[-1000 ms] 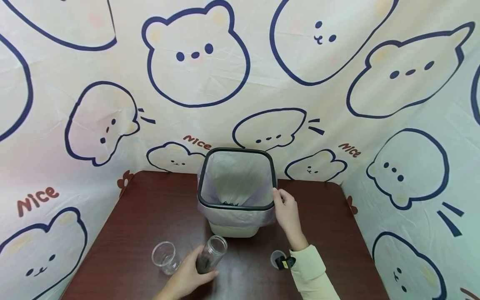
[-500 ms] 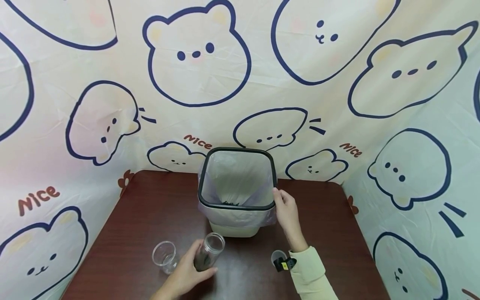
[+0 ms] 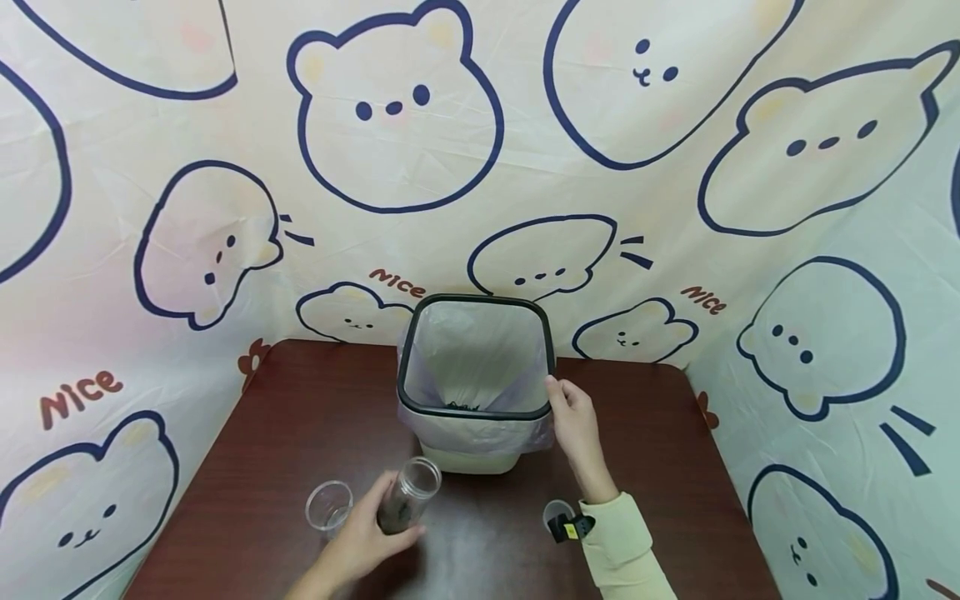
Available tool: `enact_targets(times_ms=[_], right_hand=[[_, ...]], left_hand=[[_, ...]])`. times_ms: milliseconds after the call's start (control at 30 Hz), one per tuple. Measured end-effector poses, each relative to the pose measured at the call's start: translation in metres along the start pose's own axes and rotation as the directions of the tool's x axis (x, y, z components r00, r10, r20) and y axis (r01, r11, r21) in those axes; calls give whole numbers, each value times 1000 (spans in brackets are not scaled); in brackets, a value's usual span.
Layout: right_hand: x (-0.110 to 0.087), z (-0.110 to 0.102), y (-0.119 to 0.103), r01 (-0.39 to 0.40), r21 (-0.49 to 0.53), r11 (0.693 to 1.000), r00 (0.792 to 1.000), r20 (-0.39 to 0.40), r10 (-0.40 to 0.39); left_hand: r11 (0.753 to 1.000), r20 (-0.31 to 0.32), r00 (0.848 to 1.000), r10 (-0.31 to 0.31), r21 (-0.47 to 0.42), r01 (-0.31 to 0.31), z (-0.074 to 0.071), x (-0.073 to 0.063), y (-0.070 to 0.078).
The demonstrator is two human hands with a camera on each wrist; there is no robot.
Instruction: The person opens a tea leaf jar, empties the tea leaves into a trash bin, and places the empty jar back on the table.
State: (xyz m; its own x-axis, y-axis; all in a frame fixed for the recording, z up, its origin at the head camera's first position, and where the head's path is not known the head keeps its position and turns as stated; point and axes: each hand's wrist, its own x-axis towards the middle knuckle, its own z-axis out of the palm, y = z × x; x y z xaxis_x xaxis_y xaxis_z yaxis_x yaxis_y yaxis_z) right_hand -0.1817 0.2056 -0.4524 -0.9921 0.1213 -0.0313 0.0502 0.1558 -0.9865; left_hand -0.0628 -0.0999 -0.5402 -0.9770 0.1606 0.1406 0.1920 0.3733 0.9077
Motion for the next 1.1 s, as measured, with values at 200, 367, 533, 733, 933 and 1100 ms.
enact_targets(times_ms=[200,367,533,733,933,1100], right_hand=[[-2,1,-2,16,3,1000,1000,5,-16],[-2,1,-3,8,5,1000,1000,8,-8],[0,1,-2,1,25,1000,1000,11,-1],[-1,1,-3,3,27,1000,1000,16,-3],[-1,1,-4,-3,23,1000,1000,21,2],[-2,1,-5,-5,25,1000,1000,17,5]], left_hand=[[999,27,999,-27,24,26,-9,-1,6],[998,19,999,-41,46,40,-17,0,14],[994,-18,1000,14,104,-12,-27,3,18],[992,-29,999,41,119,-37,-43,9,23],[989,-39,999,-7,147,13,-57,14,29],[987,-43,999,0,163,7,-68,19,31]])
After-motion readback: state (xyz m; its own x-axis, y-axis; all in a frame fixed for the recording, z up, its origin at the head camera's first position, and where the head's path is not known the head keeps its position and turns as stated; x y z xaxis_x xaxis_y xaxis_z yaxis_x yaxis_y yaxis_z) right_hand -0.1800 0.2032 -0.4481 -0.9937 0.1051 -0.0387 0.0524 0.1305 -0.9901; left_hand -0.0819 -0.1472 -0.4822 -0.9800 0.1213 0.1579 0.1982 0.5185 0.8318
